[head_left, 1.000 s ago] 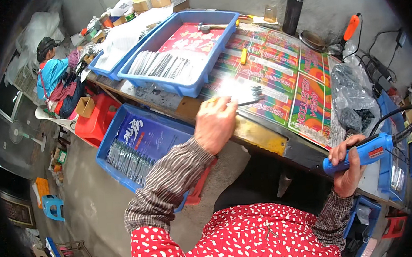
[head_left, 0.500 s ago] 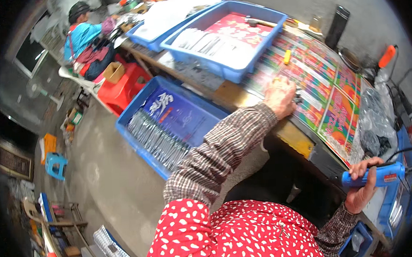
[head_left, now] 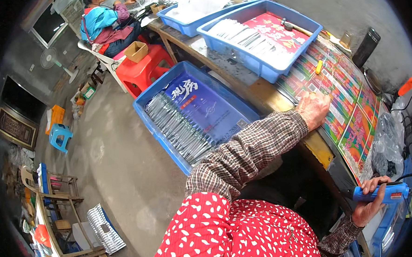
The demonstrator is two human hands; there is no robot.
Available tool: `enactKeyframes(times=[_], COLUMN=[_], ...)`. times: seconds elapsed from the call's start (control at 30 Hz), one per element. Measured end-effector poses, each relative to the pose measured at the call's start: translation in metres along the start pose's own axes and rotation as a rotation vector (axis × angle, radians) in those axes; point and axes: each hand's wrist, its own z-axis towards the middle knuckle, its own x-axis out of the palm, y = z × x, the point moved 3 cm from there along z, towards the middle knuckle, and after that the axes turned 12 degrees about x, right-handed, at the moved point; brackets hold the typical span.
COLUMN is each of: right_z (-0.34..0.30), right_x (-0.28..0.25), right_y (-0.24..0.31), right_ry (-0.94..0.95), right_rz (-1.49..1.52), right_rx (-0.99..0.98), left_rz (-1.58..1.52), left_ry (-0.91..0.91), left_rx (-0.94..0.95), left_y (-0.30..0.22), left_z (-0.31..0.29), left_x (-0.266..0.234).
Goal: Assembling small components using an electric screwdriver at a workbench.
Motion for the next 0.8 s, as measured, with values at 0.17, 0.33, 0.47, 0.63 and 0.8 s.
enactKeyframes(times=[0.17,0.33,0.47,0.63,0.8], right_z=[0.001,0.001,0.001,0.001,0.005], right_x=[-0.005,-0.008,-0.005,-0.003,-0.006], right_y=[-0.001,-0.002,-0.003,-0.002,-0.002], right_ry=[0.007,0.019,0.018,-0.032,0.014], right_rz=[0.004,0.009,-0.007,-0.042,-0.040], right_rx=[0.005,0.013,0.015,0.000,0.010], left_rz=[0.073,0.172,0.072,-0.045,-0.106], left_ry=[-0.044,-0.147,-0.120,-0.355,-0.177], left_rx=[0.056,0.093,0.127,0.260,0.148], left_y=[0.000,-0.007,-0.009,-0.033,0.012], left_z=[-0.001,-0.004,-0.009,-0.037,-0.107], left_x=[0.011,0.007,-0.002,-0.058,-0.102])
